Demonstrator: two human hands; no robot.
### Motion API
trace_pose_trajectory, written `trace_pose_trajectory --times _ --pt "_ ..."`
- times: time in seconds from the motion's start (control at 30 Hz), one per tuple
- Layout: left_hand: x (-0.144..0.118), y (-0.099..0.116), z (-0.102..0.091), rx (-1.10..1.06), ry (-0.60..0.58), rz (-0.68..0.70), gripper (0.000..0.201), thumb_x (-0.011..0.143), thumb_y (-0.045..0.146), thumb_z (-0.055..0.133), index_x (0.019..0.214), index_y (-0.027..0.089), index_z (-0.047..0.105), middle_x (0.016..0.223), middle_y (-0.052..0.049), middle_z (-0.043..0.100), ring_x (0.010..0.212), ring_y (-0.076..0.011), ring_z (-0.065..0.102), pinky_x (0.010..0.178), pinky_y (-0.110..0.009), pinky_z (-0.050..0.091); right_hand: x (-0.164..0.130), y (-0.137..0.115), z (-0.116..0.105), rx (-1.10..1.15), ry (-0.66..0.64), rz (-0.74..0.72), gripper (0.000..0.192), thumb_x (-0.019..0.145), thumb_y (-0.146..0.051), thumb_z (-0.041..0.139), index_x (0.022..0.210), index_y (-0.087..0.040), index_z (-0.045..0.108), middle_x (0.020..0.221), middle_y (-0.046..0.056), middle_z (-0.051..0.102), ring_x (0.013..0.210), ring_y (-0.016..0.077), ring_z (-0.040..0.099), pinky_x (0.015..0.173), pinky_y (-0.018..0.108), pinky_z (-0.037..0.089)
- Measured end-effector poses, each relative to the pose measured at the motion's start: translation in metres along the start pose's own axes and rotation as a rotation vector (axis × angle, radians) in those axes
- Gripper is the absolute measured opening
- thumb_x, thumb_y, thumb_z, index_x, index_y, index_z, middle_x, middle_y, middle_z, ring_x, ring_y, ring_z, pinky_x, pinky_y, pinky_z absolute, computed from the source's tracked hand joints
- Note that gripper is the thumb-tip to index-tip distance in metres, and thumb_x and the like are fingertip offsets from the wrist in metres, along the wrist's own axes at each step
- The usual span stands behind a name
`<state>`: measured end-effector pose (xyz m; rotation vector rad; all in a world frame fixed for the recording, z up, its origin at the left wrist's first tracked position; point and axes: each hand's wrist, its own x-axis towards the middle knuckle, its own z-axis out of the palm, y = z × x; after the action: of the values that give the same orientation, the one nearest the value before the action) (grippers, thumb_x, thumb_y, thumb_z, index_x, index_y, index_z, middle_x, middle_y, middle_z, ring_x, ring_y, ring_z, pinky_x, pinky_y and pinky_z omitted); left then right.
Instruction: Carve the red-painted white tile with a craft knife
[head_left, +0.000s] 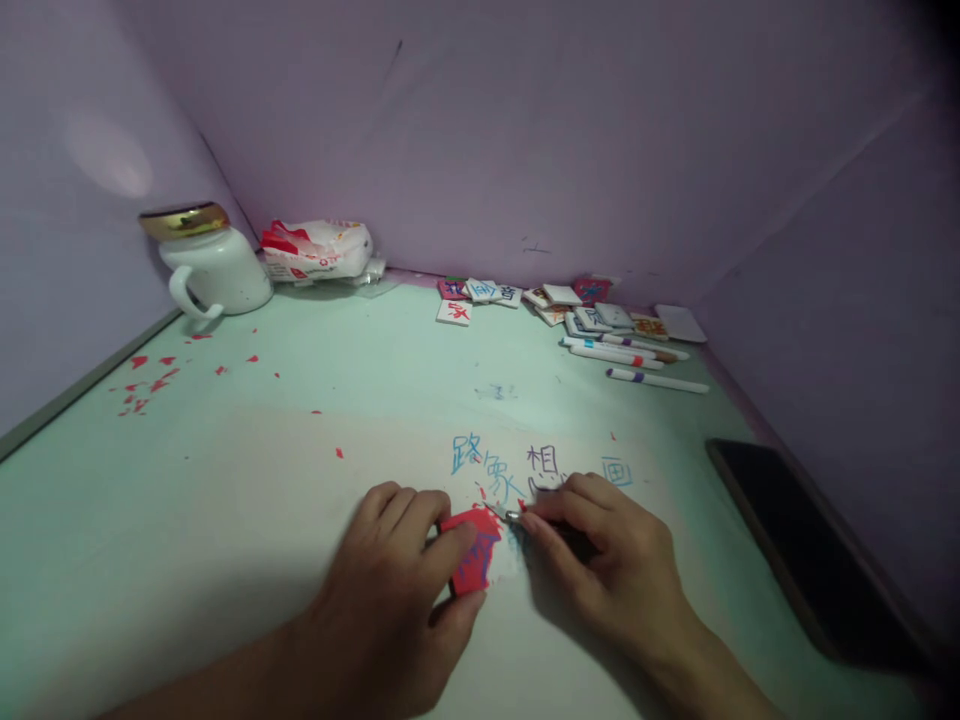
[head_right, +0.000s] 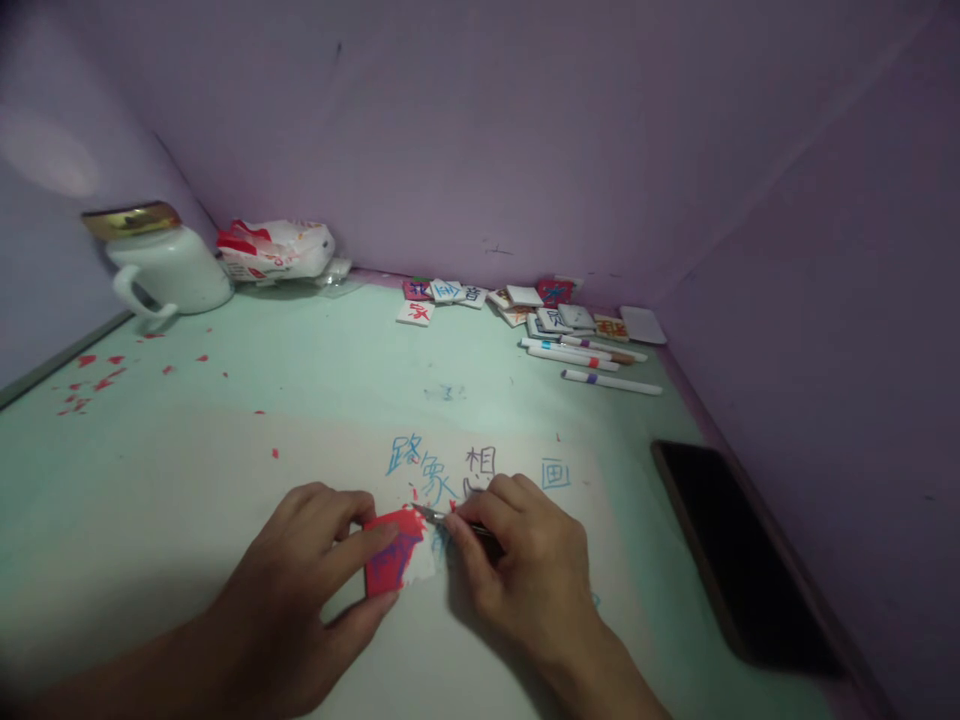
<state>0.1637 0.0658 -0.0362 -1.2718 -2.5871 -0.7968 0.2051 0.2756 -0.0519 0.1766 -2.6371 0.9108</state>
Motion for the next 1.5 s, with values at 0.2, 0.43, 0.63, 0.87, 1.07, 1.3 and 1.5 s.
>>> trace_pose_trajectory --times 0.2,0.43,0.63,0.87,1.07,1.3,1.5 --pt "0.003 0.0 -0.001 0.016 -0.005 0.008 0.018 0.079 0.015 0.052 0.095 0.017 0.06 0.091 -0.01 0.057 0.077 -0.0239 0.047 0.07 -0.044 0.043 -0.002 0.0 -0.001 -0.028 -0.013 0.006 0.019 0.087 -0.028 0.056 0.075 -0.019 0.068 0.066 0.002 0.058 0.059 0.0144 0.054 0.053 0.027 0.038" --pt "0.0 0.0 -0.001 0.03 0.008 0.018 0.018 0.08 0.015 0.051 0.096 0.017 0.059 0.093 -0.01 0.057 0.078 -0.0236 0.047 0.071 -0.045 0.043 -0.001 0.0 -0.002 -0.022 -0.021 0.034 0.021 0.088 -0.03 0.055 0.076 -0.02 0.069 0.067 0.002 0.06 0.061 0.0145 0.056 0.053 0.026 0.038" --pt "-0.001 0.0 0.0 0.035 0.007 0.013 0.017 0.08 0.015 0.051 0.095 0.017 0.059 0.093 -0.01 0.057 0.079 -0.024 0.048 0.073 -0.045 0.043 0.001 0.001 -0.005 -0.029 -0.08 0.019 0.023 0.089 -0.029 0.053 0.077 -0.019 0.07 0.065 0.002 0.057 0.059 0.0143 0.053 0.053 0.026 0.035" --pt "0.0 0.0 0.001 0.025 0.027 0.011 0.019 0.079 0.015 0.052 0.097 0.018 0.06 0.092 -0.009 0.057 0.078 -0.0245 0.049 0.072 -0.045 0.042 0.002 0.003 -0.01 0.004 -0.156 0.021 0.023 0.088 -0.029 0.053 0.074 -0.019 0.068 0.064 0.001 0.055 0.058 0.0136 0.051 0.054 0.026 0.034" --pt "0.0 0.001 0.001 0.021 0.028 0.023 0.018 0.08 0.014 0.052 0.096 0.017 0.059 0.094 -0.011 0.057 0.08 -0.025 0.048 0.073 -0.046 0.042 0.002 0.002 -0.014 0.038 -0.235 0.066 0.021 0.087 -0.03 0.053 0.073 -0.021 0.066 0.065 -0.001 0.057 0.059 0.0128 0.053 0.054 0.026 0.034" --pt "0.0 0.0 0.001 0.007 0.028 0.009 0.017 0.08 0.015 0.052 0.095 0.017 0.061 0.092 -0.01 0.057 0.079 -0.0236 0.048 0.072 -0.044 0.043 0.002 -0.002 -0.003 -0.009 -0.073 0.079 0.025 0.09 -0.032 0.052 0.077 -0.019 0.068 0.067 0.001 0.058 0.059 0.0127 0.054 0.054 0.025 0.036" --pt "0.0 0.0 0.0 0.023 0.013 0.012 0.018 0.08 0.015 0.053 0.095 0.017 0.061 0.091 -0.01 0.058 0.078 -0.0236 0.049 0.072 -0.044 0.043 0.004 -0.003 -0.006 -0.038 -0.135 0.028 0.027 0.09 -0.031 0.05 0.076 -0.019 0.069 0.064 0.001 0.056 0.056 0.0123 0.052 0.051 0.025 0.033"
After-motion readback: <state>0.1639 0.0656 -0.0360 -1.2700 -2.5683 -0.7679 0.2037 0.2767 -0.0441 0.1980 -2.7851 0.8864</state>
